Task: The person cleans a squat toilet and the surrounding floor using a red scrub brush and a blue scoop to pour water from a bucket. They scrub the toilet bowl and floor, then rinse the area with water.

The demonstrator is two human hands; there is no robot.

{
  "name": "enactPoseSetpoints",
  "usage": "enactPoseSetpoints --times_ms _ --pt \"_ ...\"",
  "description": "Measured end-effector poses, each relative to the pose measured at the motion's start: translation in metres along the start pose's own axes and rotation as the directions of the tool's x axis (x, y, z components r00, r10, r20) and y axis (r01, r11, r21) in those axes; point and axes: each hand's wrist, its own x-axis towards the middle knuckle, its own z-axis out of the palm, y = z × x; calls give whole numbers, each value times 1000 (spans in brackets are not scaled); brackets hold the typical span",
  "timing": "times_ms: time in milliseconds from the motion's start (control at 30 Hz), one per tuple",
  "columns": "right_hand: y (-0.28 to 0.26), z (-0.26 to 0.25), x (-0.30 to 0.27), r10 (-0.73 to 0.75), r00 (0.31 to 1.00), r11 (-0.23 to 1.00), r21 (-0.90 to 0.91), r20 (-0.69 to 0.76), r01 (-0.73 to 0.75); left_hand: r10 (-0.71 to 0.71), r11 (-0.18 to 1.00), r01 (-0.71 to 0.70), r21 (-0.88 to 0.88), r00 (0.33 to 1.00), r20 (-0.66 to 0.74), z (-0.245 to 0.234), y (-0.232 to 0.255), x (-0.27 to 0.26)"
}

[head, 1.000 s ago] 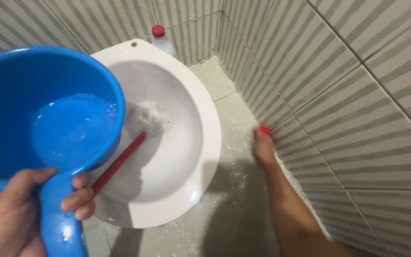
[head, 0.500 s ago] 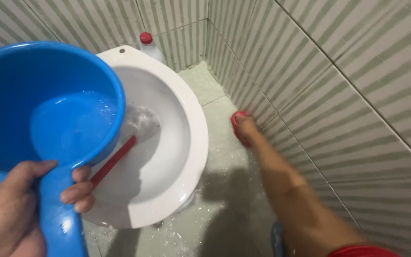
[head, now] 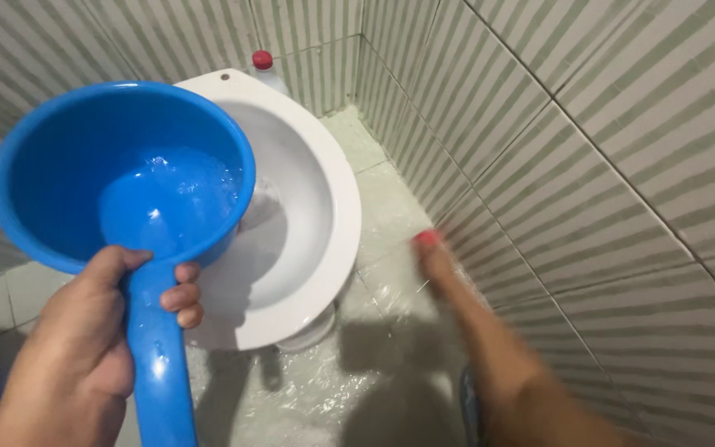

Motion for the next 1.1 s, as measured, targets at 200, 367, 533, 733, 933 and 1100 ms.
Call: enactPoseSetpoints --times_ms 200,367,533,733,933,1100 --pt "-140 -18 26 -40 998 720 -693 -50 -6 48 997 -37 -68 986 162 -9 -2 -12" --pt "-314 -39 55 -732 673 488 -769 -103 413 31 999 -32 11 998 60 -13 0 -15" --pt "-236 -27 27 -699 712 485 -771 -58 413 19 1000 -17 -21 993 117 -11 0 -2" --pt "-99 -13 -28 -43 998 492 -869 45 60 -12 997 26 -75 985 172 0 -6 3" --pt "-269 -50 24 -545 835 608 -720 -75 333 -118 993 118 -10 993 5 22 -11 10" --pt "-240 -33 7 -828 561 376 -739 3 559 -158 985 159 -72 987 13 34 -11 14"
